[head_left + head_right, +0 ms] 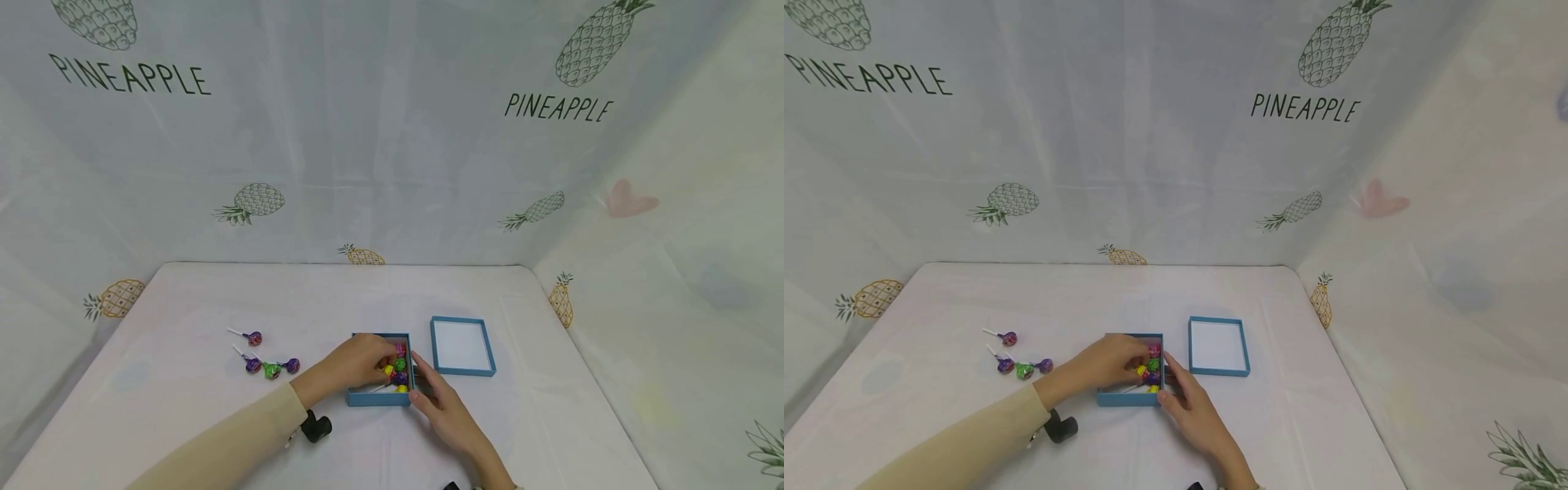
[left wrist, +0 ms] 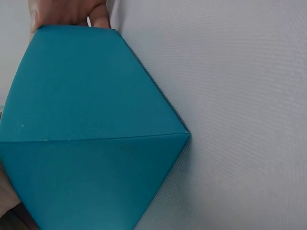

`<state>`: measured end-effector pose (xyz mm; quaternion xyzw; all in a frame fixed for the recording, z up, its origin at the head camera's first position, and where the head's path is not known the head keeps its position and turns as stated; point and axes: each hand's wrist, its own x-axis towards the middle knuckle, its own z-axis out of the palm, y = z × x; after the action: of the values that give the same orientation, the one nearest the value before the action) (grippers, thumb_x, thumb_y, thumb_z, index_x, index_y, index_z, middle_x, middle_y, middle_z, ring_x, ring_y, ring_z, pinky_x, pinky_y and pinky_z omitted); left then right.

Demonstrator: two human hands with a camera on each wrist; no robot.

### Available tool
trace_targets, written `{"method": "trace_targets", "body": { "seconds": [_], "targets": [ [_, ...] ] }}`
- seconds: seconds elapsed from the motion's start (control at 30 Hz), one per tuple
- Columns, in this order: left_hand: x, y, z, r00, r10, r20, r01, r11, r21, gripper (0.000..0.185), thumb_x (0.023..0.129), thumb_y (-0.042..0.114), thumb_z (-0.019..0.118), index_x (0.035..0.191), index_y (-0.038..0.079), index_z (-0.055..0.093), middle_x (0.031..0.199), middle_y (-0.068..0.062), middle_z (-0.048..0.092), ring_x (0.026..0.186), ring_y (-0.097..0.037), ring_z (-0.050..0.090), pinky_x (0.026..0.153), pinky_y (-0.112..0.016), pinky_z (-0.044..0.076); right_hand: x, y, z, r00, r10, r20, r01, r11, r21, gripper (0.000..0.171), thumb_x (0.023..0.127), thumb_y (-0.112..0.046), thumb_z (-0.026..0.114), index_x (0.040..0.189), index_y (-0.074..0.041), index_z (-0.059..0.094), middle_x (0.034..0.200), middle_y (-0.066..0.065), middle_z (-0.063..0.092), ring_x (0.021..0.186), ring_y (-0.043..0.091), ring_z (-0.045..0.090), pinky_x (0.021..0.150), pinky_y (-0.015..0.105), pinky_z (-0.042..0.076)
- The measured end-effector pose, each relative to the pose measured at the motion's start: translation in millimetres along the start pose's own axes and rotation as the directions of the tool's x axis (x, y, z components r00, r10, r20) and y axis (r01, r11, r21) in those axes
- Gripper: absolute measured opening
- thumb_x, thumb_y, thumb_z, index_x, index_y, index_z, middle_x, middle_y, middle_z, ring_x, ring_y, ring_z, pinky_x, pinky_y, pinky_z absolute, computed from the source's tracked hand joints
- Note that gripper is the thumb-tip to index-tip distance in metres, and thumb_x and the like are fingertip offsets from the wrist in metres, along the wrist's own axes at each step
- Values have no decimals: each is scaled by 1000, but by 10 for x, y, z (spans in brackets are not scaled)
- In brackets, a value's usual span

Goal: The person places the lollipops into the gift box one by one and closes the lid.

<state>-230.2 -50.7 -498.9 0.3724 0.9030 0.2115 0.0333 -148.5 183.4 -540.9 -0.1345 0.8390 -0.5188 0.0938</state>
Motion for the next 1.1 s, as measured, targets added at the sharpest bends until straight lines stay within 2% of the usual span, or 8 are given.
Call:
{"method": "trace_targets", "body": {
  "seconds": [0.4, 0.5, 0.6, 0.7, 0.83, 0.97, 1.1],
  "targets": [
    [1, 5, -42, 1000, 15, 4, -14, 1000, -25, 13, 92, 22, 86, 88, 20, 74, 74, 14, 58, 68, -4, 50, 63, -19, 44, -12, -16, -8, 1000, 11, -7, -11, 1000, 20, 63, 109, -32, 60, 167, -34, 34, 160, 10, 51, 144, 30, 51, 110, 37, 49],
    [-31, 12, -144, 1000, 14, -18, -15, 999, -29, 8, 93, 21, 85, 94, 18, 78, 81, 12, 64, 73, -4, 54, 67, -20, 48, -9, -12, -6, 1000, 12, -5, -12, 1000, 21, 64, 109, -32, 61, 167, -34, 33, 159, 9, 51, 144, 29, 50, 110, 37, 49],
    [-84, -7, -328, 998, 5, -58, -6, 1000, -14, 12, 93, 19, 85, 103, 15, 80, 90, 9, 71, 79, -6, 59, 73, -22, 53, -6, -22, -1, 1000, 15, -9, -15, 1000, 16, 64, 109, -33, 61, 167, -35, 34, 159, 9, 51, 143, 29, 51, 110, 41, 49],
    [-166, -92, -531, 993, -13, -114, 14, 1000, 6, 17, 92, 21, 86, 107, 16, 80, 95, 7, 74, 82, -7, 63, 75, -23, 55, -4, -46, 2, 1000, 23, -16, -23, 1000, 9, 64, 108, -34, 62, 166, -36, 35, 160, 9, 51, 143, 29, 51, 111, 47, 48],
    [-332, -253, -782, 984, -37, -172, 37, 999, -2, 16, 91, 20, 86, 105, 18, 78, 96, 6, 74, 84, -9, 65, 76, -27, 57, -6, -56, 1, 999, 31, -20, -31, 1000, 1, 64, 108, -33, 63, 166, -36, 35, 159, 8, 52, 143, 28, 51, 111, 48, 48],
    [-538, -445, -967, 982, -88, -165, 85, 996, -26, 20, 91, 20, 86, 108, 19, 77, 99, 9, 73, 90, -11, 67, 79, -30, 58, -10, -59, 2, 999, 28, -22, -28, 1000, 3, 64, 108, -32, 62, 166, -35, 35, 159, 8, 52, 142, 28, 52, 111, 47, 48],
    [-751, -667, -1028, 984, -122, -133, 122, 993, -11, 23, 92, 20, 86, 112, 18, 76, 102, 10, 73, 92, -11, 69, 82, -32, 59, -9, -62, 6, 1000, 25, -17, -25, 1000, 9, 64, 108, -31, 63, 166, -34, 35, 160, 9, 51, 142, 29, 52, 111, 45, 49]
  ]
}}
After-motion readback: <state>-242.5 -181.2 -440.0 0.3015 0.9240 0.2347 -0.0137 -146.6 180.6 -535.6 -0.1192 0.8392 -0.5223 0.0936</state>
